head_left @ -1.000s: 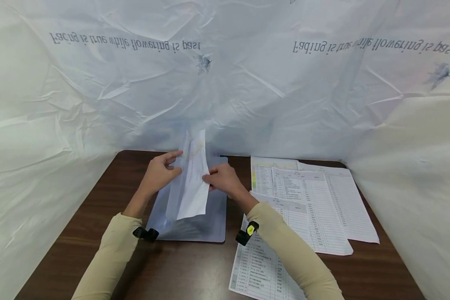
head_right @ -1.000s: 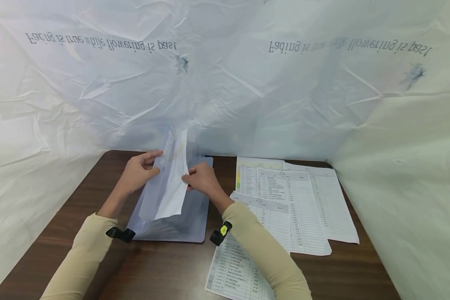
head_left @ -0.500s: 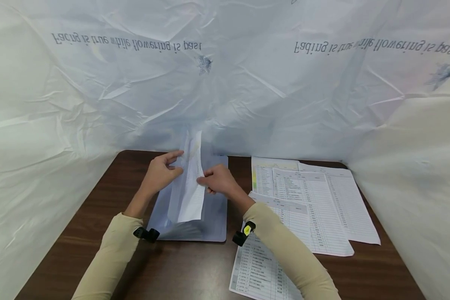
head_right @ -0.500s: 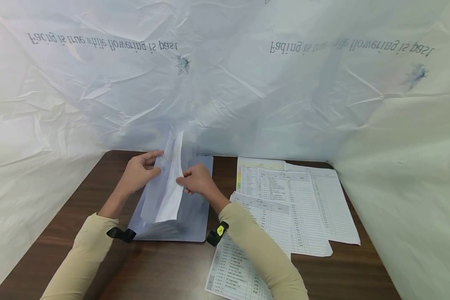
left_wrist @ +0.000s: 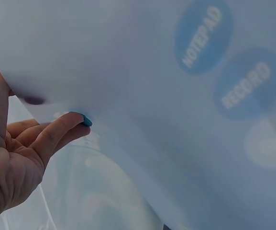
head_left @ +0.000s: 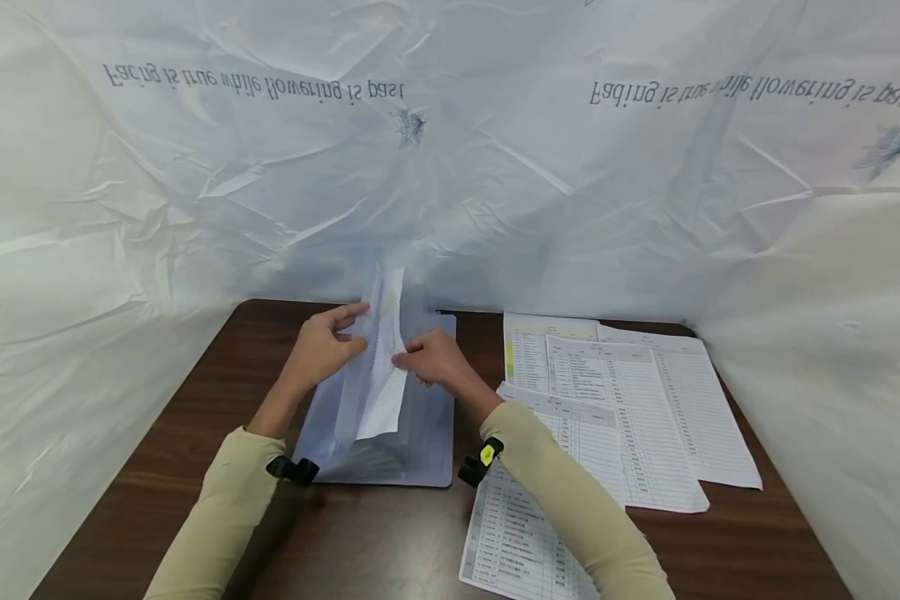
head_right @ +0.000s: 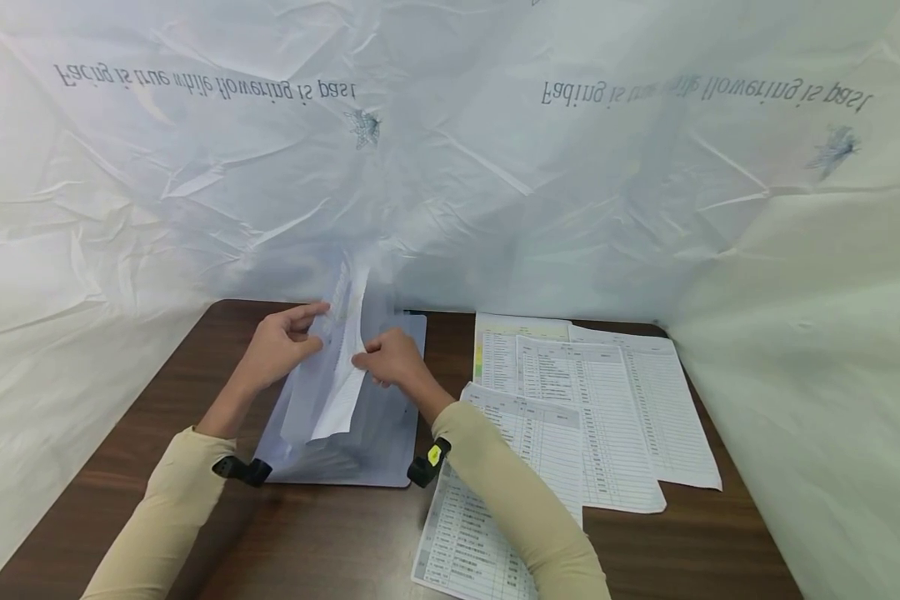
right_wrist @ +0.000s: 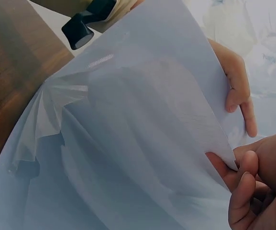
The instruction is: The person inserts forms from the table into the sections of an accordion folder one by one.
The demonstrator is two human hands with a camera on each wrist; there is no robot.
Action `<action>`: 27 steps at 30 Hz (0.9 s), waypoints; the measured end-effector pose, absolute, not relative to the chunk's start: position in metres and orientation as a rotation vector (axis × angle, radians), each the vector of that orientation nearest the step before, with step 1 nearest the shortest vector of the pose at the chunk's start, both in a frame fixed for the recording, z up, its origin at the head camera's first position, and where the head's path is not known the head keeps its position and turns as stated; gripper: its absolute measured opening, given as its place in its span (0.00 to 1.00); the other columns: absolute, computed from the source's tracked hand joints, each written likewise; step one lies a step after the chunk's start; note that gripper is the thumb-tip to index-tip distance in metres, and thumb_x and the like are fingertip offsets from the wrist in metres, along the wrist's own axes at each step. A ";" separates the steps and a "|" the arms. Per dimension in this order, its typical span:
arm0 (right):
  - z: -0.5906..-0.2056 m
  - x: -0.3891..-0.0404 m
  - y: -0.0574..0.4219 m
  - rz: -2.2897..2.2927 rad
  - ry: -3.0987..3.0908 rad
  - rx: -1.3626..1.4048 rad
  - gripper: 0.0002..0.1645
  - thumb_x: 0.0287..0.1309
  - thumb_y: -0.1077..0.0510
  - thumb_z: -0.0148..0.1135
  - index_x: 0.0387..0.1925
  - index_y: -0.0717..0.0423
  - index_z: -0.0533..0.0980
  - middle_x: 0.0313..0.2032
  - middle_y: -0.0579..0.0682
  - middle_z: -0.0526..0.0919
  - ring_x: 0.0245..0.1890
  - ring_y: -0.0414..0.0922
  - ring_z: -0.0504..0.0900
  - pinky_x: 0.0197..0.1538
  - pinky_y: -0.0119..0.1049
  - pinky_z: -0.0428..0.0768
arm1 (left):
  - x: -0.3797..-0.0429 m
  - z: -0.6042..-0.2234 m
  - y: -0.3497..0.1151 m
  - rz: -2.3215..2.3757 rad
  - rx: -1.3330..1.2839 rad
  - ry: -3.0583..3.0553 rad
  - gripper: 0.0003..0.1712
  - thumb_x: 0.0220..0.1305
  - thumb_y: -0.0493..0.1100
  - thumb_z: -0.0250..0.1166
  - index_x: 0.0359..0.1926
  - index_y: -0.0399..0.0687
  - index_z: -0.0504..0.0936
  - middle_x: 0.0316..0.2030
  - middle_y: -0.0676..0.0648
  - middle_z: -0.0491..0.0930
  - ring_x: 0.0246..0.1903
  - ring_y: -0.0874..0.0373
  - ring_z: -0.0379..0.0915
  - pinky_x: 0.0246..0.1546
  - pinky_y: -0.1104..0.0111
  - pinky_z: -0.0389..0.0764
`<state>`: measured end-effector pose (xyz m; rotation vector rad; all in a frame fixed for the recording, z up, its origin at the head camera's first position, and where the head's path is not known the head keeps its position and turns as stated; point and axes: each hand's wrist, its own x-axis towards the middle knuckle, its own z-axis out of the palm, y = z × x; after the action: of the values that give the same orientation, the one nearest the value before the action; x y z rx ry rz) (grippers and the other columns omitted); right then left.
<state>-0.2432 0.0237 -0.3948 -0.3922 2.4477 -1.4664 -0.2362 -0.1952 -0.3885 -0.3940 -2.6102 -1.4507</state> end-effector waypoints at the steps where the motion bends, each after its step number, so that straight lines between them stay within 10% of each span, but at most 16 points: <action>1: -0.395 -0.244 0.023 -1.469 2.452 -0.395 0.30 0.65 0.56 0.67 0.09 0.49 0.66 0.08 0.45 0.67 0.11 0.40 0.67 0.20 0.35 0.67 | -0.236 -0.388 -0.195 -1.448 -0.400 -2.609 0.34 0.62 0.38 0.62 0.71 0.43 0.74 0.69 0.40 0.73 0.57 0.38 0.79 0.50 0.47 0.82; 27: -0.394 -0.237 0.013 -1.335 2.519 -0.423 0.24 0.65 0.51 0.67 0.13 0.52 0.78 0.10 0.46 0.75 0.13 0.42 0.73 0.20 0.35 0.69 | -0.234 -0.385 -0.195 -1.411 -0.393 -2.615 0.34 0.62 0.39 0.64 0.71 0.46 0.75 0.68 0.42 0.74 0.56 0.40 0.81 0.49 0.48 0.83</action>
<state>-0.2366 0.0131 -0.3939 -0.4231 2.5185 -1.3349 -0.2335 -0.1950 -0.3854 -0.3934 -2.6152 -1.4108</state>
